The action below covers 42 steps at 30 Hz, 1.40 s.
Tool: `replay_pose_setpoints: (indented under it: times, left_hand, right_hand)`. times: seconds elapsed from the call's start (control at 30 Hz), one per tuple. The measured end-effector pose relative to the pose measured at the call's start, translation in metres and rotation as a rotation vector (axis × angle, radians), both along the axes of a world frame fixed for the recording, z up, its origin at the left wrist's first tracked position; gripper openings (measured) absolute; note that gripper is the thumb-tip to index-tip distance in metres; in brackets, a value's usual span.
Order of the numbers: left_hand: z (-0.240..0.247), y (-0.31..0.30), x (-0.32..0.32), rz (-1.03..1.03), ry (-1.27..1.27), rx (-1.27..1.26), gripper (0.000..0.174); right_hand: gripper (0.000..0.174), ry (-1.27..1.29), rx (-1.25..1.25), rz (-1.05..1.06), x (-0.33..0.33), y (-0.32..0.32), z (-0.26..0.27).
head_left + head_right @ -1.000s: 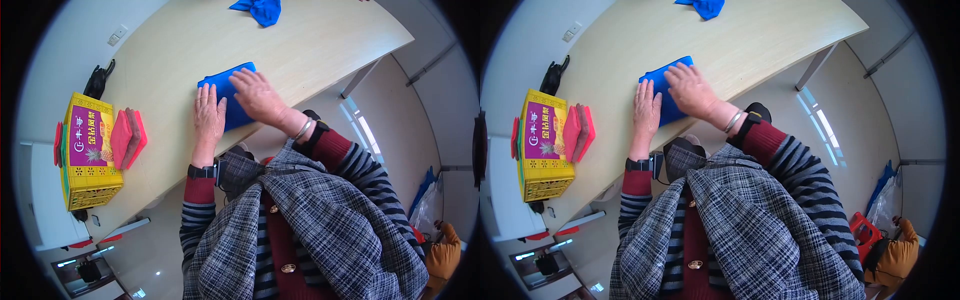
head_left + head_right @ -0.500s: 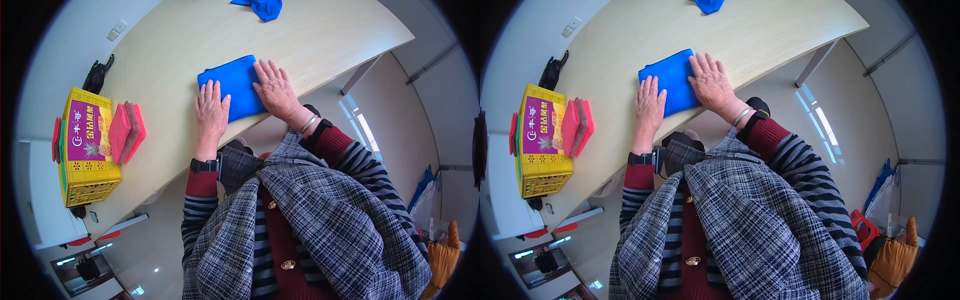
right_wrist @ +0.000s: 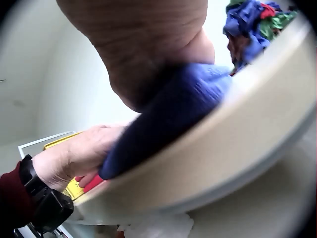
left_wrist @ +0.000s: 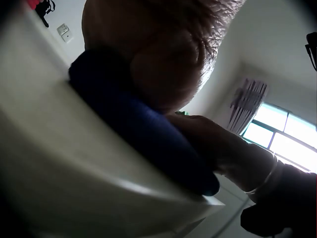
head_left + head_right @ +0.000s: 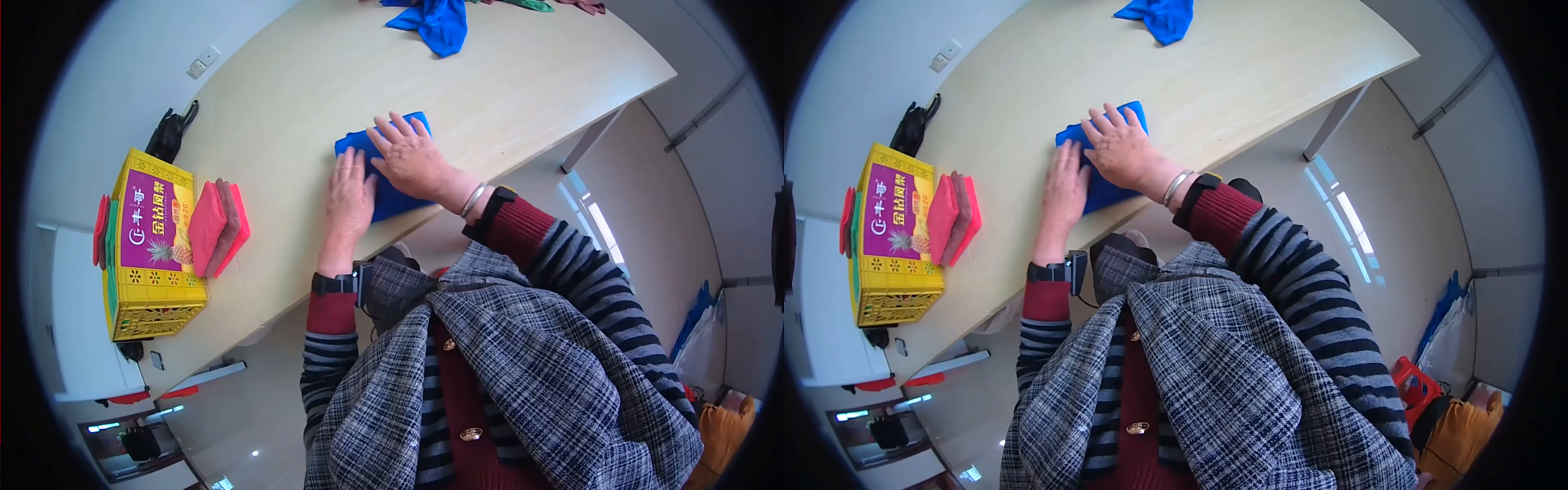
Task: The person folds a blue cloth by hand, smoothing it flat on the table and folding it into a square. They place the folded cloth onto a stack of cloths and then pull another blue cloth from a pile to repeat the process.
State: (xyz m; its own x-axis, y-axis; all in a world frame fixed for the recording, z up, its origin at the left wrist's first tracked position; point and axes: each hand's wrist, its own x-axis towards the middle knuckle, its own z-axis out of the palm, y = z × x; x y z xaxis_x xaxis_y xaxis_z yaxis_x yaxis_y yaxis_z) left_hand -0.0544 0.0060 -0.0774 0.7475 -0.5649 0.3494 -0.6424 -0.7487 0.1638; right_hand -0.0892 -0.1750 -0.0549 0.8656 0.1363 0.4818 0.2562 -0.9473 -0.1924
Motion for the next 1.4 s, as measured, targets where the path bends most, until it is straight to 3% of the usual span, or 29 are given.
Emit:
replay_pose_setpoints:
  times: [0.17, 0.27, 0.37, 0.47, 0.7, 0.77, 0.9, 1.4]
  left_hand:
    - [-0.008, 0.000, -0.001, 0.010, 0.038, -0.012, 0.056]
    - [0.014, -0.007, 0.006, 0.073, 0.036, 0.192, 0.059]
    - [0.023, -0.010, 0.030, 0.067, 0.080, 0.193, 0.061]
    - [0.004, -0.018, 0.043, 0.062, 0.111, 0.176, 0.062]
    - [0.016, -0.019, 0.020, 0.302, 0.156, 0.085, 0.065]
    - [0.013, -0.017, 0.006, 0.209, -0.021, 0.041, 0.062]
    - [-0.005, -0.011, -0.007, 0.038, 0.008, -0.145, 0.059]
    - [-0.010, -0.014, -0.009, 0.089, -0.003, -0.080, 0.058]
  right_hand:
    - [0.053, 0.065, 0.022, -0.003, 0.002, -0.003, -0.022]
    - [0.055, 0.089, 0.039, 0.007, 0.005, -0.006, -0.018]
    - [0.055, 0.068, 0.037, 0.001, 0.011, -0.003, -0.020]
    - [0.055, 0.090, 0.056, -0.024, 0.003, -0.008, -0.024]
    - [0.056, 0.082, 0.026, 0.038, 0.010, 0.000, -0.017]
    - [0.056, 0.082, -0.030, 0.005, 0.012, -0.003, -0.023]
    - [0.056, 0.143, -0.083, -0.012, 0.010, -0.001, -0.019]
    - [0.058, 0.161, -0.035, -0.041, 0.009, 0.001, -0.021]
